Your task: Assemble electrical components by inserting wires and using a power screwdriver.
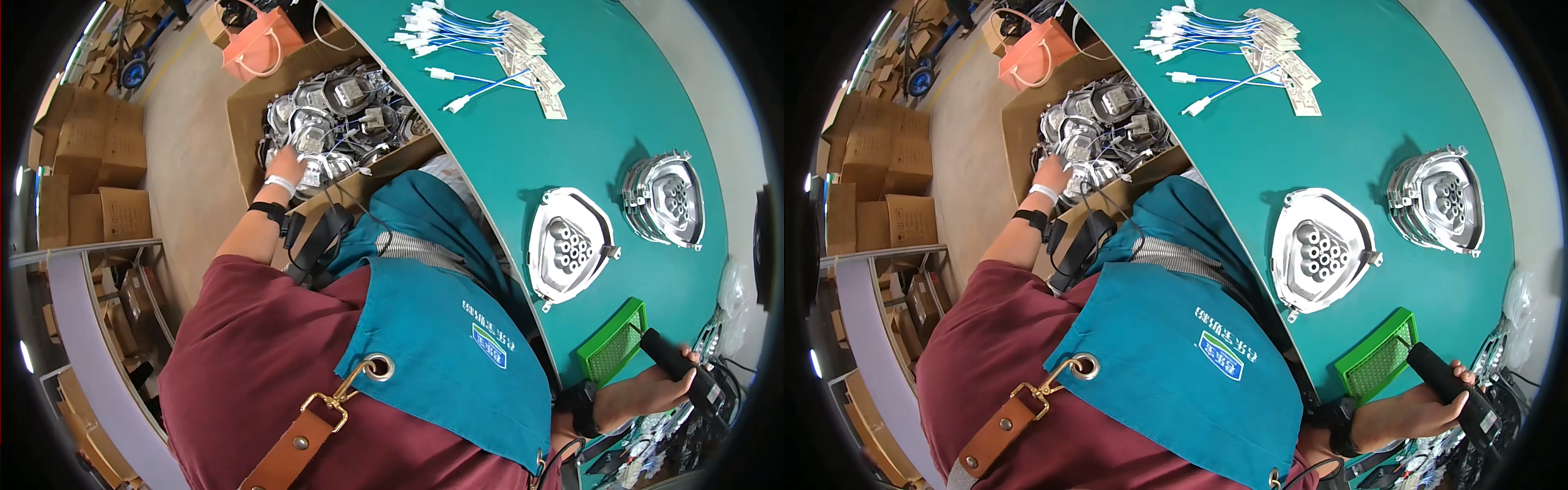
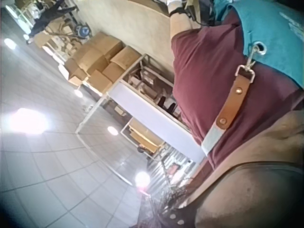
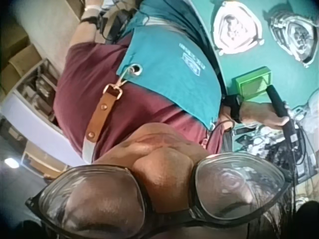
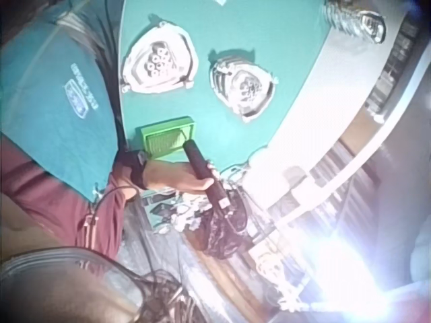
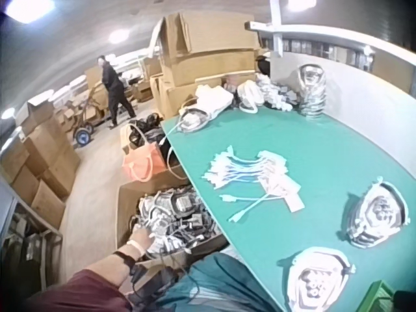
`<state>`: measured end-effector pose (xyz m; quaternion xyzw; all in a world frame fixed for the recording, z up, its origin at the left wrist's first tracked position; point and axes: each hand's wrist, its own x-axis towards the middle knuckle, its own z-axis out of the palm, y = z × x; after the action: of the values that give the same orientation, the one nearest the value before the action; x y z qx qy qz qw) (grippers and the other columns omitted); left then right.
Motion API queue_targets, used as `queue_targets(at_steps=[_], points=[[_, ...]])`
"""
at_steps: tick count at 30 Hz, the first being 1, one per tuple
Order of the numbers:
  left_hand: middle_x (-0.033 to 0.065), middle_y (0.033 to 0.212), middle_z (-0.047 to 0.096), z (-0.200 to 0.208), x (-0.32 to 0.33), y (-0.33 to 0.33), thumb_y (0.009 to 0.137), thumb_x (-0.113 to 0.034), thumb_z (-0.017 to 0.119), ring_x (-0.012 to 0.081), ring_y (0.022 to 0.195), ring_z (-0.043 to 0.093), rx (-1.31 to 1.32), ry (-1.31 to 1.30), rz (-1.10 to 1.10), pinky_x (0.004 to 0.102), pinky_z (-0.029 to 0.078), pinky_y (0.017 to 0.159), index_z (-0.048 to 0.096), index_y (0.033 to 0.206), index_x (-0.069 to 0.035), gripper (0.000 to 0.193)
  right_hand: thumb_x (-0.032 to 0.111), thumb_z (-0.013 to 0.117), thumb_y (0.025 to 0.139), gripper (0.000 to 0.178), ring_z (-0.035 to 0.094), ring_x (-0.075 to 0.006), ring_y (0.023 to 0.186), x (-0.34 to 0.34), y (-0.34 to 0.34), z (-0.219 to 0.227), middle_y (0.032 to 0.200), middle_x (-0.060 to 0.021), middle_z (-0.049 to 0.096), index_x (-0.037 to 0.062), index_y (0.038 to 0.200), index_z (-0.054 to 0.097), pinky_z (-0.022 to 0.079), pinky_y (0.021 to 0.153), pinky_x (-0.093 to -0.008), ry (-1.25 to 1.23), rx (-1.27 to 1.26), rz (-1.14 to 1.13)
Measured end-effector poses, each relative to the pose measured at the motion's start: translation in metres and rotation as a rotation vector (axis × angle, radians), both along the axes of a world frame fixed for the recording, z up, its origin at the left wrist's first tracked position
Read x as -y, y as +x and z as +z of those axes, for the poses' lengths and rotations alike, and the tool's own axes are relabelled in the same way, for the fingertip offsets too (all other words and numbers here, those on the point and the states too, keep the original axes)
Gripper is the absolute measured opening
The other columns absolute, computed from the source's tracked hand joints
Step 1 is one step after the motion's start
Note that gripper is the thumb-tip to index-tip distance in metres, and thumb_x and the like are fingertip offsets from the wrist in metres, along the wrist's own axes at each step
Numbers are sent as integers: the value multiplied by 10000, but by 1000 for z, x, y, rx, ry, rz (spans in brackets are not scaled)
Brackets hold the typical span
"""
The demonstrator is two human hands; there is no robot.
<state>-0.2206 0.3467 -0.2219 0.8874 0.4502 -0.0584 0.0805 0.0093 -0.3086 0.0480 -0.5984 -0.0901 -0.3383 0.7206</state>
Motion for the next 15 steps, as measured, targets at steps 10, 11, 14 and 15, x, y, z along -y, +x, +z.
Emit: queue_targets(at_steps=[10,11,14,15], points=[[224,1033,616,27,137,120,884,-538,379,389,968,576,-46,-552,-605,426,445,873,627,1063,-40,584,23,391,862,255,480,-255,825,-1,0,-1,891,-159,505,-61,1100,428,427,798,-415,-47,17,25],[224,1058,609,37,148,118,884,-544,370,384,995,568,-108,-637,-640,424,435,893,623,1087,-52,589,23,391,862,255,480,-255,825,1,0,-1,891,-159,505,-61,1100,428,427,798,-415,-45,23,22],[200,1081,615,46,150,118,897,-523,351,356,1025,559,-145,-625,-670,394,422,912,620,1121,-80,565,24,382,863,262,482,-252,827,-3,-2,-2,894,-157,505,-63,1107,425,427,800,-417,-22,42,18],[179,1057,633,34,136,121,914,-476,352,316,978,596,-134,-642,-671,372,448,877,613,1142,-100,511,20,380,861,267,480,-252,827,-6,-1,0,893,-157,503,-62,1112,423,427,800,-417,-29,30,6]])
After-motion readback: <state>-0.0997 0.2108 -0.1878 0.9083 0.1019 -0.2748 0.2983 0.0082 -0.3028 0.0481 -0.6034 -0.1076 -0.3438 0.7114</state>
